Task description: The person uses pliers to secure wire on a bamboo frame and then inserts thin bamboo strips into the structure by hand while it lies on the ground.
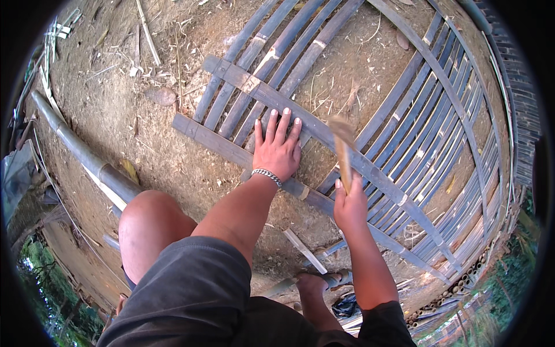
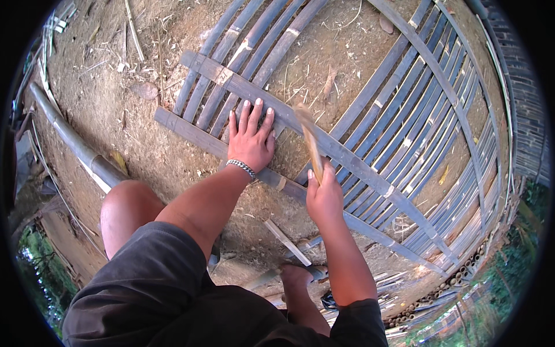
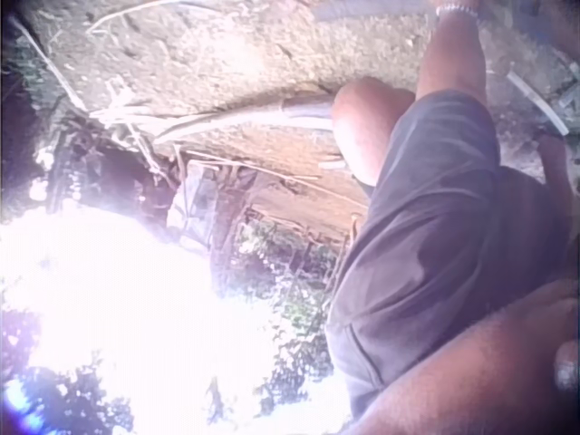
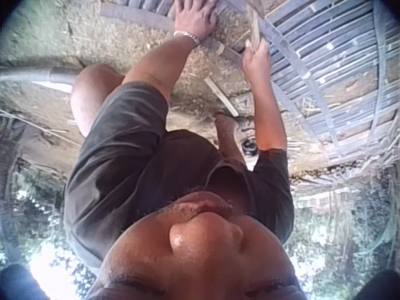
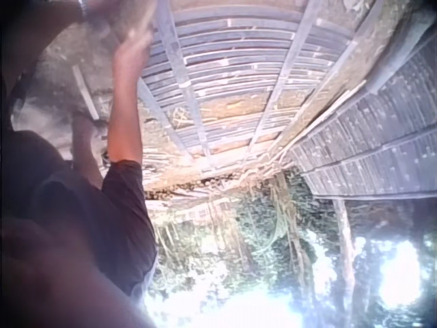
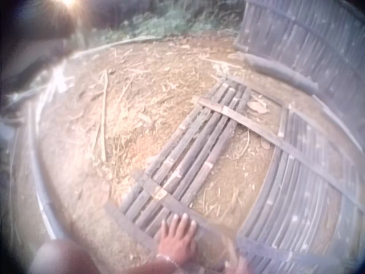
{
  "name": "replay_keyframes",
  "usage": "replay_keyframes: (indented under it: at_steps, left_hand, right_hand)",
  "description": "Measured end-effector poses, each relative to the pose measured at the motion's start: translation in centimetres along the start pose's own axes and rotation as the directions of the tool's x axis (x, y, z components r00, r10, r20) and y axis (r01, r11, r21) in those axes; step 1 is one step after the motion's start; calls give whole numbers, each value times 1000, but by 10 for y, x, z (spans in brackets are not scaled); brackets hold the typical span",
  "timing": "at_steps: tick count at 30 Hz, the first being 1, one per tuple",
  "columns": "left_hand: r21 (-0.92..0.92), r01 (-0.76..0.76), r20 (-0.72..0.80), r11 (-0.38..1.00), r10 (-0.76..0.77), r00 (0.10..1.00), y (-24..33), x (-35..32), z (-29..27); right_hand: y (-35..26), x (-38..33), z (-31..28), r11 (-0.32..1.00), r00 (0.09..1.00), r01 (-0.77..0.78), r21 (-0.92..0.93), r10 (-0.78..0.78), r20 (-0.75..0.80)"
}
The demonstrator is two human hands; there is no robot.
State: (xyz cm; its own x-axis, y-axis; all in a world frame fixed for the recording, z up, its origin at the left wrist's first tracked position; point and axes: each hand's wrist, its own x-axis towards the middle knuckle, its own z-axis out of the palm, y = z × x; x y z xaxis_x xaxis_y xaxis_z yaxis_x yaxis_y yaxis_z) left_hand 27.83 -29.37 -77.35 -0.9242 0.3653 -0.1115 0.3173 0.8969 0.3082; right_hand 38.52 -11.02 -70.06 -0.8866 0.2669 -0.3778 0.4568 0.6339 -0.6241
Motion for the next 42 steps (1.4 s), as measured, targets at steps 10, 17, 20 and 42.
replay_keyframes:
  at_steps: [10, 17, 20, 42]
  left_hand:
    - [-23, -21, -21, 1000, 20, 1000, 2, -1, 0]
    - [-27, -16, -54, 999, 15, 998, 1, 4, -1]
    - [-38, -18, -61, 999, 16, 998, 2, 3, 1]
    - [-79, 11, -28, 997, -13, 1000, 0, -1, 0]
  right_hand:
    - [-14, 20, 4, 929, 919, -243, -280, 313, 241]
    - [6, -4, 11, 964, 982, 174, 200, -154, -110]
    - [6, 9, 23, 984, 982, 178, -24, -180, -58]
    - [-9, -3, 5, 993, 1000, -18, 117, 17, 12]
